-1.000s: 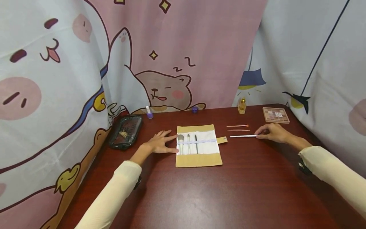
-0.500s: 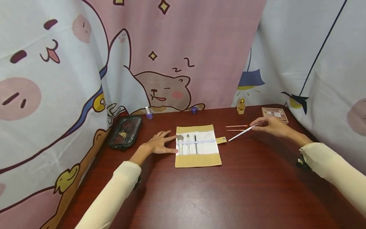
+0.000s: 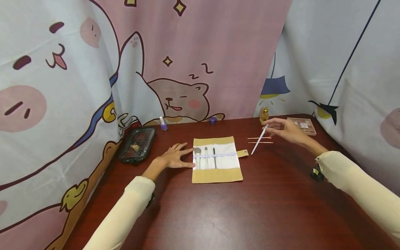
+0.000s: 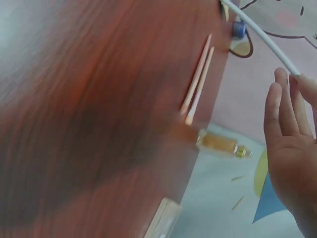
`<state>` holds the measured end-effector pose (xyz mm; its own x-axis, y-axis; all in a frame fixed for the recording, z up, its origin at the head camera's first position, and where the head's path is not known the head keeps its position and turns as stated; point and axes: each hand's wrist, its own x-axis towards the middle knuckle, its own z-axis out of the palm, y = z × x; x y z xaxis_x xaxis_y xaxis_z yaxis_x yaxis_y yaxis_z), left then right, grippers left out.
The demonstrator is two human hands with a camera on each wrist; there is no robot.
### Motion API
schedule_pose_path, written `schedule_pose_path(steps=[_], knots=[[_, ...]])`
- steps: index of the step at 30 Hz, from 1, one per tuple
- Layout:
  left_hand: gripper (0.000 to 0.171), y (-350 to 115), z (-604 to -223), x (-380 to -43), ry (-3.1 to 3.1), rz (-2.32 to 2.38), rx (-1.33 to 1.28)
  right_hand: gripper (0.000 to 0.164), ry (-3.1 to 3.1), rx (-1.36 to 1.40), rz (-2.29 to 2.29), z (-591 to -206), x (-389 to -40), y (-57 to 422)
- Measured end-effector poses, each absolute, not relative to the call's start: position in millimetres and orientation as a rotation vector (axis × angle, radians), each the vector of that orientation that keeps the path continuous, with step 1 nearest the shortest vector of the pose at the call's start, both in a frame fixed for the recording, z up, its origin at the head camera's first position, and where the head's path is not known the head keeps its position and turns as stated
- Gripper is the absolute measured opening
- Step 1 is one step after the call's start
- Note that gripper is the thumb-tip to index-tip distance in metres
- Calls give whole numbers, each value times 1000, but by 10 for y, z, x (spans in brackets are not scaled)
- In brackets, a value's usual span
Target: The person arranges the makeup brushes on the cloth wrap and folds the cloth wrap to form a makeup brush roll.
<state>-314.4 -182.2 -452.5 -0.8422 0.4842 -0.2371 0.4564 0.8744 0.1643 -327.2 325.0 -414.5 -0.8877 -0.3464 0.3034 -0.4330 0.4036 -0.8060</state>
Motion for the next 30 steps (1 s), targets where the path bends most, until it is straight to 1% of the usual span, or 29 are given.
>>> schedule_pose_path(steps=[6,12,20,30], knots=[[88,-1828,-4508,-3137,2783,140,726,33,-2455,735,1606,-4051,-3363,2996],[89,-1824,-4516,-3154,2784,128,713,28,-2429,750,1638,-3991,-3452,2729],[89,-1827,-4523,-3144,2789,137,708,27,-2462,737,1652,-3996,-3611,2386],[89,-1819,-4513,-3147,2787,140,714,27,-2500,743,1668,-3984,-3682,2020]])
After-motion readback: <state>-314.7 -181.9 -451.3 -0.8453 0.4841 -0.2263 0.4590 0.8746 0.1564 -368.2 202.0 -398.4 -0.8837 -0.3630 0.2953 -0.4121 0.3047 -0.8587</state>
